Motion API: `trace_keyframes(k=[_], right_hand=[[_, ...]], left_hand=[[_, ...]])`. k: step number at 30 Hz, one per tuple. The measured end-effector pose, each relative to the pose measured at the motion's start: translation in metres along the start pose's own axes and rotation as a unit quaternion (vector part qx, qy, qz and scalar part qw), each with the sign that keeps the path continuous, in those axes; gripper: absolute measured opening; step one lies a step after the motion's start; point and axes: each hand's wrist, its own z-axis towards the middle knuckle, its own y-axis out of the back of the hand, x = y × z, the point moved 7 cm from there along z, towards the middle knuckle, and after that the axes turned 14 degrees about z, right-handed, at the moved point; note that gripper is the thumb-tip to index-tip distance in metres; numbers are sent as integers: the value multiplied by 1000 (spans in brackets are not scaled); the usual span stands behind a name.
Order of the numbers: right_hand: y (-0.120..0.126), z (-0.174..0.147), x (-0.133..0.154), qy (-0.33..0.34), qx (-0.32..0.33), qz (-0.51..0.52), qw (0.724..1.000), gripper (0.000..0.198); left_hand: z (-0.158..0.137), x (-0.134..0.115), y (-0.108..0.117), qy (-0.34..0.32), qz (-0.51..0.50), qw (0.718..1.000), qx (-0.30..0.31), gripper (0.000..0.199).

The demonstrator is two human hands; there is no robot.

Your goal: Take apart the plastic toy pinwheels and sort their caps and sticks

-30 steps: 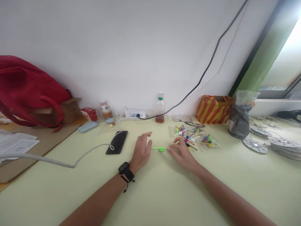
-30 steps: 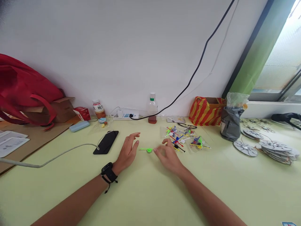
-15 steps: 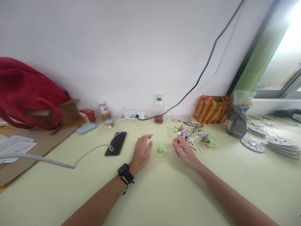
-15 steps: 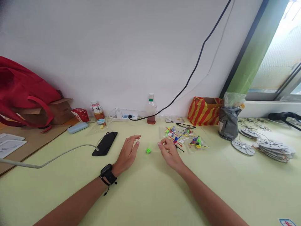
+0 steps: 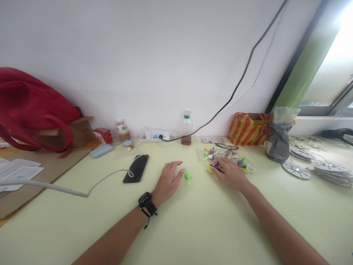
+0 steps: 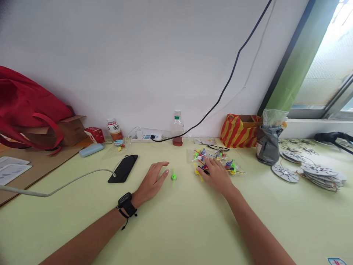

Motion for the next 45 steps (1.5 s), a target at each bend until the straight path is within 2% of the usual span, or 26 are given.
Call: trace_keyframes(k=[5, 7, 10, 13, 15, 17, 20, 22, 24, 28, 31, 34, 37, 40, 43, 45], right_hand=[[-5, -5, 23, -1, 87, 20, 996, 36], [-7, -7, 34, 20, 109, 53, 992, 30], [-7, -11, 49, 75, 120, 103, 984, 34], [-1, -10, 51, 94, 87, 90, 988, 42], [6, -7, 43, 67, 43, 38, 996, 43], [12, -5, 29, 11, 10, -21, 1000, 46], [12, -7, 9, -65, 14, -56, 996, 54], [8, -9, 5, -75, 30, -32, 996, 55], [3, -9, 8, -56, 44, 17, 997, 51], [-7, -9, 28, 5, 77, 128, 989, 40], [-14, -11, 46, 38, 96, 193, 976, 32], [-17, -15, 63, 55, 108, 235, 964, 28], [-18, -20, 79, 78, 123, 257, 955, 25], [-18, -24, 92, 104, 139, 269, 947, 22], [-21, -26, 97, 121, 143, 252, 949, 23], [-18, -25, 97, 135, 111, 229, 958, 26]], left_hand=[[-1, -3, -2, -9, -10, 999, 31, 32], [-2, -5, -4, -20, -11, 999, 44, 33], [-2, -7, -8, -42, -10, 997, 57, 37], [-3, -9, -10, -63, 0, 996, 57, 42], [-3, -11, -11, -80, 9, 995, 58, 40], [-3, -13, -12, -92, 14, 994, 59, 30], [-2, -17, -11, -99, 9, 993, 68, 17], [-2, -20, -10, -104, 4, 991, 82, 17], [-2, -24, -10, -112, -1, 989, 92, 17], [-4, -29, -7, -127, -11, 987, 94, 14], [-5, -32, -4, -128, -20, 987, 93, 21], [-4, -30, 1, -106, -38, 991, 73, 21], [0, -19, 7, -60, -63, 996, 13, 35], [2, -9, 13, -36, -62, 996, -57, 35], [2, -6, 17, -32, -57, 993, -97, 33], [1, -9, 21, -44, -51, 992, -103, 31]])
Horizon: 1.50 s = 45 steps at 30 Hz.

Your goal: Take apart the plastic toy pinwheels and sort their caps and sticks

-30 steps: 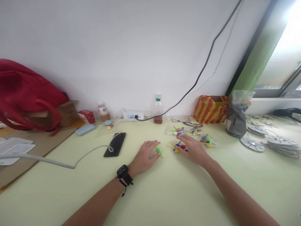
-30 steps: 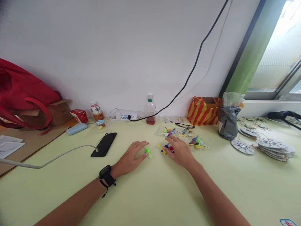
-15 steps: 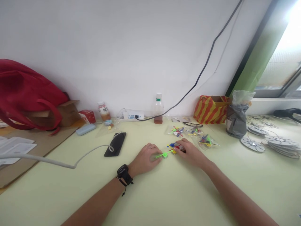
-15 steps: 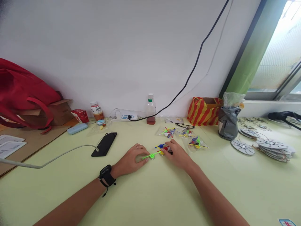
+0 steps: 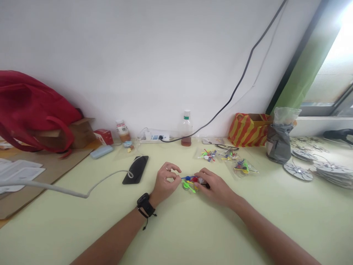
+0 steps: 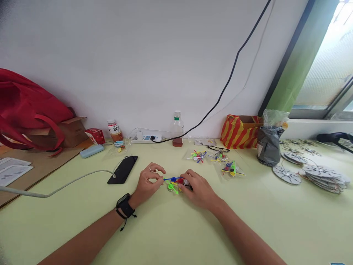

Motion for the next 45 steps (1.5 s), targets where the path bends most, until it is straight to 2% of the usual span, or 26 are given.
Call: trace_keyframes(k=[3, 6, 8, 11, 15, 17, 22, 25, 28, 32, 34, 36, 39, 42, 45], right_hand=[[11, 0, 8, 58, -67, -14, 996, 28], [20, -3, 21, 116, -124, 26, 985, 20], [20, -4, 31, 132, -137, 56, 980, 17], [11, -3, 42, 113, -143, 96, 979, 16], [0, -3, 50, 67, -173, 133, 974, 14], [-5, -3, 55, 62, -172, 145, 972, 15], [-11, -4, 56, 72, -155, 139, 975, 21], [-12, -5, 53, 57, -165, 125, 977, 26], [-17, -5, 59, 60, -141, 131, 979, 24], [-11, -4, 66, 104, -88, 126, 983, 27], [5, -2, 52, 101, -96, 98, 985, 28], [21, -2, 25, 70, -85, 50, 993, 36], [31, -4, -19, -6, -2, -13, 1000, 69], [24, -9, -42, -48, 67, 5, 997, 77], [7, -9, -37, -31, 90, 43, 995, 69]], left_hand=[[-1, -17, 2, -63, 48, 996, 40, 18], [-5, -35, -1, -130, 129, 979, 88, 40], [-8, -44, -5, -153, 170, 968, 108, 48], [-11, -53, -13, -170, 219, 954, 117, 54], [-11, -58, -18, -162, 249, 950, 99, 45], [-11, -57, -19, -154, 251, 951, 97, 43], [-12, -54, -21, -138, 259, 949, 111, 59], [-12, -54, -22, -136, 263, 948, 113, 51], [-13, -51, -24, -132, 255, 951, 114, 48], [-14, -38, -23, -117, 222, 959, 132, 49], [-14, -31, -23, -111, 184, 963, 162, 50], [-14, -24, -25, -107, 139, 965, 193, 53], [-13, -18, -29, -97, 79, 970, 210, 45], [-12, -13, -32, -75, 31, 976, 201, 35], [-12, -13, -34, -62, -6, 976, 209, 36]])
